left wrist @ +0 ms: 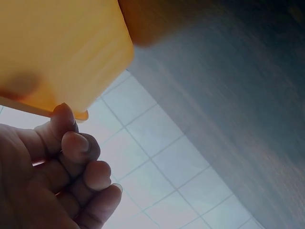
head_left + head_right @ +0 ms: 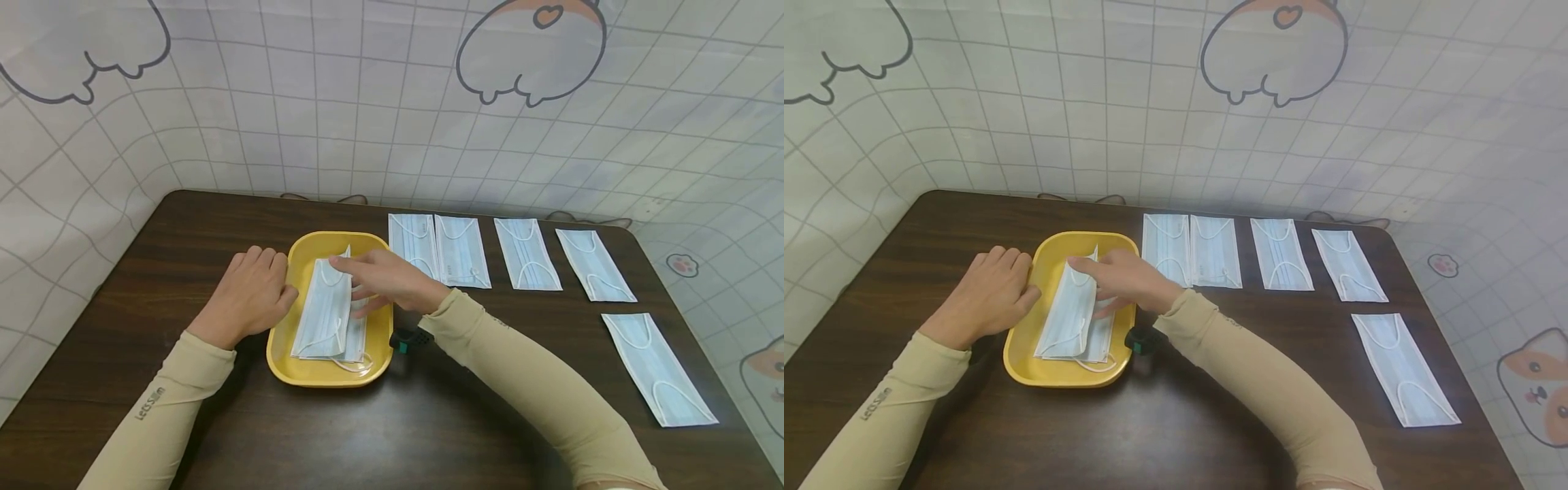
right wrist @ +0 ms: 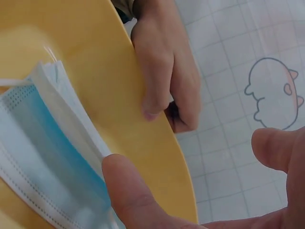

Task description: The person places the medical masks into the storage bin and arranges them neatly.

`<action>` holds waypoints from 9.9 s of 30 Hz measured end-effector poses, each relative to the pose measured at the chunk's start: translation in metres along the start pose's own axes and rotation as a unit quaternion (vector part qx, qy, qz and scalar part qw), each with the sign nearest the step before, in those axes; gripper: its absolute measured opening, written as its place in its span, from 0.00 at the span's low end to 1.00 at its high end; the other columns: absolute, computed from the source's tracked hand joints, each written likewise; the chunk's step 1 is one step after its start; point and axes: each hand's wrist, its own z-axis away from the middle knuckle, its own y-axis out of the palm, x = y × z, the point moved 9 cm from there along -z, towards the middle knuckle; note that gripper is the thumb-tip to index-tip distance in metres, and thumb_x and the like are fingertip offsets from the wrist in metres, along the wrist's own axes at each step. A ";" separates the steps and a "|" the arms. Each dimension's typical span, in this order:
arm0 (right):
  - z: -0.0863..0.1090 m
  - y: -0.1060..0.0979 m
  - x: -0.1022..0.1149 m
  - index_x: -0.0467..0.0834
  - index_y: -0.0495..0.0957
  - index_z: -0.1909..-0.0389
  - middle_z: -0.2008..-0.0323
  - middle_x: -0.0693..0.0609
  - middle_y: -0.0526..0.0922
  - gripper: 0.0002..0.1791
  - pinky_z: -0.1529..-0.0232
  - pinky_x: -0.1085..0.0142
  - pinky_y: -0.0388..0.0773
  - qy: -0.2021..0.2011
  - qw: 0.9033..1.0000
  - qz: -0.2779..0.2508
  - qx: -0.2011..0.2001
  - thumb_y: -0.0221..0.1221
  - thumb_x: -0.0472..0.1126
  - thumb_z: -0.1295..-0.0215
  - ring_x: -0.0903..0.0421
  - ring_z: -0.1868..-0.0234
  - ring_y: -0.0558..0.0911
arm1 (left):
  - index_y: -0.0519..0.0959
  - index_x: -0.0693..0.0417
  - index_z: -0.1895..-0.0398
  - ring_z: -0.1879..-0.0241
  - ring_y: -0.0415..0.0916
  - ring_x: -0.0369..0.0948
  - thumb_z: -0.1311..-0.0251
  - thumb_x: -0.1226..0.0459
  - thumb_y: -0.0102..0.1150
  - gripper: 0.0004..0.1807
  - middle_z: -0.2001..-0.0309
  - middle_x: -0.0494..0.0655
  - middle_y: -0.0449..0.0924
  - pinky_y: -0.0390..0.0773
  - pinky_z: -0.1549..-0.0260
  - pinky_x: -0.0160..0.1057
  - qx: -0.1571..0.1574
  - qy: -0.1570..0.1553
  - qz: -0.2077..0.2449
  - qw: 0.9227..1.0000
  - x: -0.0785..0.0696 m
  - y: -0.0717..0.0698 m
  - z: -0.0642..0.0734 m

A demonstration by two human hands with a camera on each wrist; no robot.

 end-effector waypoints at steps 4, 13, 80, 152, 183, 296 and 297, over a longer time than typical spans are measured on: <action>0.005 -0.012 -0.004 0.37 0.68 0.28 0.34 0.36 0.77 0.41 0.55 0.52 0.88 0.004 1.000 -0.003 -0.028 0.57 0.64 0.29 0.41 0.37 0.84 | 0.65 0.57 0.77 0.73 0.59 0.47 0.40 0.62 0.44 0.11 0.77 0.49 0.62 0.61 0.70 0.42 -0.006 0.003 -0.004 1.000 -0.001 -0.001 0.000; 0.015 -0.025 -0.006 0.36 0.66 0.27 0.35 0.34 0.78 0.42 0.55 0.55 0.88 -0.009 0.999 -0.008 -0.037 0.57 0.63 0.28 0.42 0.39 0.86 | 0.65 0.57 0.77 0.74 0.59 0.47 0.39 0.61 0.46 0.11 0.77 0.49 0.62 0.60 0.70 0.42 -0.012 0.004 -0.003 1.000 -0.001 -0.002 0.001; 0.109 -0.177 -0.080 0.42 0.75 0.38 0.45 0.46 0.84 0.25 0.45 0.55 0.84 -0.121 0.965 0.023 -0.231 0.65 0.50 0.31 0.52 0.48 0.86 | 0.68 0.58 0.74 0.72 0.60 0.48 0.37 0.59 0.47 0.12 0.76 0.50 0.65 0.59 0.69 0.42 0.028 -0.009 -0.005 1.000 -0.001 0.005 -0.001; 0.257 -0.332 -0.248 0.36 0.71 0.37 0.62 0.80 0.77 0.31 0.62 0.78 0.77 -0.018 0.903 0.153 -0.400 0.67 0.50 0.32 0.77 0.63 0.78 | 0.68 0.59 0.72 0.68 0.63 0.50 0.37 0.60 0.47 0.11 0.74 0.51 0.67 0.62 0.66 0.46 0.047 -0.021 -0.008 0.999 0.003 0.007 0.000; 0.290 -0.336 -0.281 0.32 0.74 0.42 0.51 0.32 0.83 0.33 0.67 0.73 0.70 0.081 0.860 0.267 -0.428 0.70 0.52 0.37 0.63 0.63 0.80 | 0.69 0.58 0.72 0.68 0.62 0.49 0.37 0.60 0.48 0.11 0.74 0.50 0.67 0.60 0.67 0.44 0.031 -0.029 0.017 0.999 0.004 0.008 0.000; 0.211 -0.260 -0.200 0.35 0.68 0.31 0.44 0.37 0.76 0.34 0.60 0.65 0.81 0.040 0.935 0.159 -0.314 0.47 0.59 0.21 0.54 0.55 0.79 | 0.68 0.56 0.74 0.71 0.61 0.48 0.37 0.59 0.49 0.11 0.75 0.49 0.65 0.59 0.69 0.43 0.018 -0.026 0.037 0.999 0.006 0.009 0.002; 0.211 -0.259 -0.199 0.35 0.68 0.31 0.44 0.38 0.75 0.33 0.60 0.65 0.82 0.038 0.936 0.156 -0.313 0.47 0.58 0.20 0.55 0.55 0.79 | 0.68 0.56 0.74 0.71 0.61 0.48 0.37 0.59 0.49 0.11 0.75 0.49 0.65 0.59 0.69 0.43 0.018 -0.026 0.038 0.999 0.006 0.009 0.002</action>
